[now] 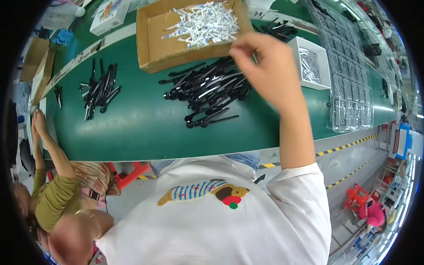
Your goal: Assembling small plastic components by inserting white fiber cores into black tubes using tweezers.
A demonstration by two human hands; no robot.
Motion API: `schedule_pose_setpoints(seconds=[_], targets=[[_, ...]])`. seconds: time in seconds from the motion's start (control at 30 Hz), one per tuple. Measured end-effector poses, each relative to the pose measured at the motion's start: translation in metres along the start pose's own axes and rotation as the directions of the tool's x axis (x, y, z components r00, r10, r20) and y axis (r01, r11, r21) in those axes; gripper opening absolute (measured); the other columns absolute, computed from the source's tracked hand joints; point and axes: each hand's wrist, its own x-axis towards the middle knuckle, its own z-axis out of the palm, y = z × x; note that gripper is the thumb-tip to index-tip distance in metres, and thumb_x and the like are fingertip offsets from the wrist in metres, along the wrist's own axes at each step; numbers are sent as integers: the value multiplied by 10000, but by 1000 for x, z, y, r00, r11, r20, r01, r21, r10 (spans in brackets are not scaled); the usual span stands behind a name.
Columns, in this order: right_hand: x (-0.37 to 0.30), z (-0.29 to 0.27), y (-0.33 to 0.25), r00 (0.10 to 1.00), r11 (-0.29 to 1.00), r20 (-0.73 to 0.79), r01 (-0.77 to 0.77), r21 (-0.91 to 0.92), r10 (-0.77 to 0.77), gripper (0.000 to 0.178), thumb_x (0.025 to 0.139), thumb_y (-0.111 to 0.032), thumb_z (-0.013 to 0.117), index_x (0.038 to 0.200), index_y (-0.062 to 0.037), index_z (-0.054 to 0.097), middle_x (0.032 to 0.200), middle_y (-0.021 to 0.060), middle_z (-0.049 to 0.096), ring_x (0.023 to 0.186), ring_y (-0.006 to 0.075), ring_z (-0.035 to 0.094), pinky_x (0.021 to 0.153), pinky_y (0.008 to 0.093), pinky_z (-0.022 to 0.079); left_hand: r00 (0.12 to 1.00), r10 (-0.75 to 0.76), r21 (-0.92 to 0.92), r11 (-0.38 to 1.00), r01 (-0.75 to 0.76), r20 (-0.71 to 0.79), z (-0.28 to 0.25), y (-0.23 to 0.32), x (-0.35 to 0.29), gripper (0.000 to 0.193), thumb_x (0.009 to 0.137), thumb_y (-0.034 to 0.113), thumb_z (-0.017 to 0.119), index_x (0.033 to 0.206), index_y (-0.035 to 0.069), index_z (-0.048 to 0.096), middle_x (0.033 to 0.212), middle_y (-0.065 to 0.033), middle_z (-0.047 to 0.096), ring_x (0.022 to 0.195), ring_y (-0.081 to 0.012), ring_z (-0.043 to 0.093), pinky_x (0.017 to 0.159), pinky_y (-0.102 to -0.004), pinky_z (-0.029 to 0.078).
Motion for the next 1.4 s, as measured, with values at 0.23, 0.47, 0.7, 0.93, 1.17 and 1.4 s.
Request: schedule_pose_setpoints(seconds=[0.23, 0.47, 0.7, 0.93, 1.17, 1.4], targets=[[-8, 17, -23, 932, 977, 342, 175, -125, -123, 97, 774, -162, 626, 849, -102, 624, 788, 105, 580, 728, 314, 605, 615, 409, 490, 684, -583, -93, 728, 680, 438, 124, 29, -62, 324, 721, 32, 643, 1044, 34, 626, 1116, -130, 567, 1144, -374, 451, 953, -482, 356], [-25, 6, -37, 939, 971, 297, 212, -111, -171, 155, 810, -223, 640, 880, -85, 643, 785, 90, 595, 711, 298, 610, 617, 389, 492, 758, -535, -100, 789, 606, 372, 134, 19, -64, 288, 737, 9, 624, 1025, 16, 637, 920, -104, 587, 835, -286, 550, 730, -391, 461], [-19, 15, -37, 933, 978, 329, 185, -95, -145, 154, 801, -230, 637, 866, -91, 639, 798, 114, 602, 739, 324, 606, 627, 407, 483, 643, -633, -137, 658, 740, 431, 131, 20, -75, 172, 739, 28, 631, 910, 26, 615, 841, -139, 582, 817, -332, 561, 702, -417, 466], [-20, 23, -37, 946, 978, 288, 184, -98, -149, 176, 779, -137, 683, 901, -16, 645, 827, 132, 640, 708, 262, 639, 624, 342, 495, 467, -666, -238, 409, 881, 582, 134, 1, -78, 225, 691, 52, 683, 907, 35, 623, 830, -118, 615, 792, -297, 593, 701, -384, 479], [-27, 19, -37, 943, 992, 316, 122, -36, -104, 193, 763, -133, 696, 895, 1, 651, 814, 129, 651, 631, 221, 612, 591, 317, 491, 501, -672, -300, 402, 865, 545, 131, 7, -77, 201, 765, 101, 626, 952, 29, 643, 833, -129, 609, 799, -313, 590, 715, -395, 477], [-16, -44, -40, 759, 659, 440, -19, 752, -480, 721, 592, -412, 799, 1081, 89, 626, 564, -4, 509, 488, 69, 433, 439, 217, 308, 594, -612, -306, 516, 800, 522, 125, 10, -73, 179, 766, 1, 581, 939, -11, 628, 889, -148, 567, 881, -329, 542, 787, -388, 444]])
